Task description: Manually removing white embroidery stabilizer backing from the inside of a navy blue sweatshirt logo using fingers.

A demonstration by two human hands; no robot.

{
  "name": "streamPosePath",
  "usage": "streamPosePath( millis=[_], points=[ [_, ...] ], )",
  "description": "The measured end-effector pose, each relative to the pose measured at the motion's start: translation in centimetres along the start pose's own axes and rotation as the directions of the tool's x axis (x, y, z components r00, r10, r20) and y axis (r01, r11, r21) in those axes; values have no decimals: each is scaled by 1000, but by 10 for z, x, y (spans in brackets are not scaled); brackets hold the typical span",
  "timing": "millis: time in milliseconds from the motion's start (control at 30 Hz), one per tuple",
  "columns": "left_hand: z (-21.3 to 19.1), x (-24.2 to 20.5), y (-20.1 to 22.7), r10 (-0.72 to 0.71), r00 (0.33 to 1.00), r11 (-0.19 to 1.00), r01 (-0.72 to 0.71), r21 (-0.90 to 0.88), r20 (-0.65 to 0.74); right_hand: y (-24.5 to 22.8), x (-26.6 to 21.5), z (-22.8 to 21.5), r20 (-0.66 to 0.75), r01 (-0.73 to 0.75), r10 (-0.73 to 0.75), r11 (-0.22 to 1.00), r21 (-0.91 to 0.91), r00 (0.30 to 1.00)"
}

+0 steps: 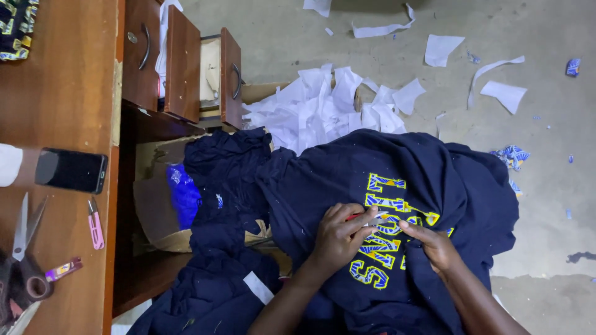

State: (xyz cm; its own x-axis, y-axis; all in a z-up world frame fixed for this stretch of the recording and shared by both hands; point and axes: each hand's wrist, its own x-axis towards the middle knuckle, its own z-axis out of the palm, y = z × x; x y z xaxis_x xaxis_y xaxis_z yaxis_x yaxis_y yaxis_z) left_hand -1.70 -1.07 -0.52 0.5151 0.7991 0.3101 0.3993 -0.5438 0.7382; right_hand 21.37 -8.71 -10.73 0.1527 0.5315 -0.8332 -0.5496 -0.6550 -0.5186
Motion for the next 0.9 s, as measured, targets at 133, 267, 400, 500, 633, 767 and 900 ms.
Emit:
streamPosePath(
  millis=[133, 267, 400, 500, 633, 767, 900],
  points=[
    [-1, 4, -3, 21, 1000, 1000, -21, -7, -6, -4, -4, 3, -9, 21, -21, 1000, -2, 1000],
    [1, 7, -3, 11, 1000, 1000, -11, -17, -9, -9, -13, 8, -17, -54, 54, 998, 33, 998],
    [3, 10, -6, -3, 1000, 1000, 3, -30, 5, -14, -18, 12, -32, -44, 43, 999, -12, 999],
    [3, 12, -2, 65, 998, 997, -65, 45, -2, -31, -39, 28, -73, -72, 71, 997, -8, 995],
    [8, 11, -3, 75, 994, 997, -72, 37, -77, -17, -19, 13, -42, -18, 17, 1000, -9, 999],
    [14, 6, -8, 44, 995, 999, -46, -10, -94, -29, -36, 27, -59, -20, 20, 1000, -4, 998],
    [10, -2, 1, -69, 995, 982, 55, -181, -75, -28, -29, 24, -61, 42, -56, 976, -213, 997]
  ],
)
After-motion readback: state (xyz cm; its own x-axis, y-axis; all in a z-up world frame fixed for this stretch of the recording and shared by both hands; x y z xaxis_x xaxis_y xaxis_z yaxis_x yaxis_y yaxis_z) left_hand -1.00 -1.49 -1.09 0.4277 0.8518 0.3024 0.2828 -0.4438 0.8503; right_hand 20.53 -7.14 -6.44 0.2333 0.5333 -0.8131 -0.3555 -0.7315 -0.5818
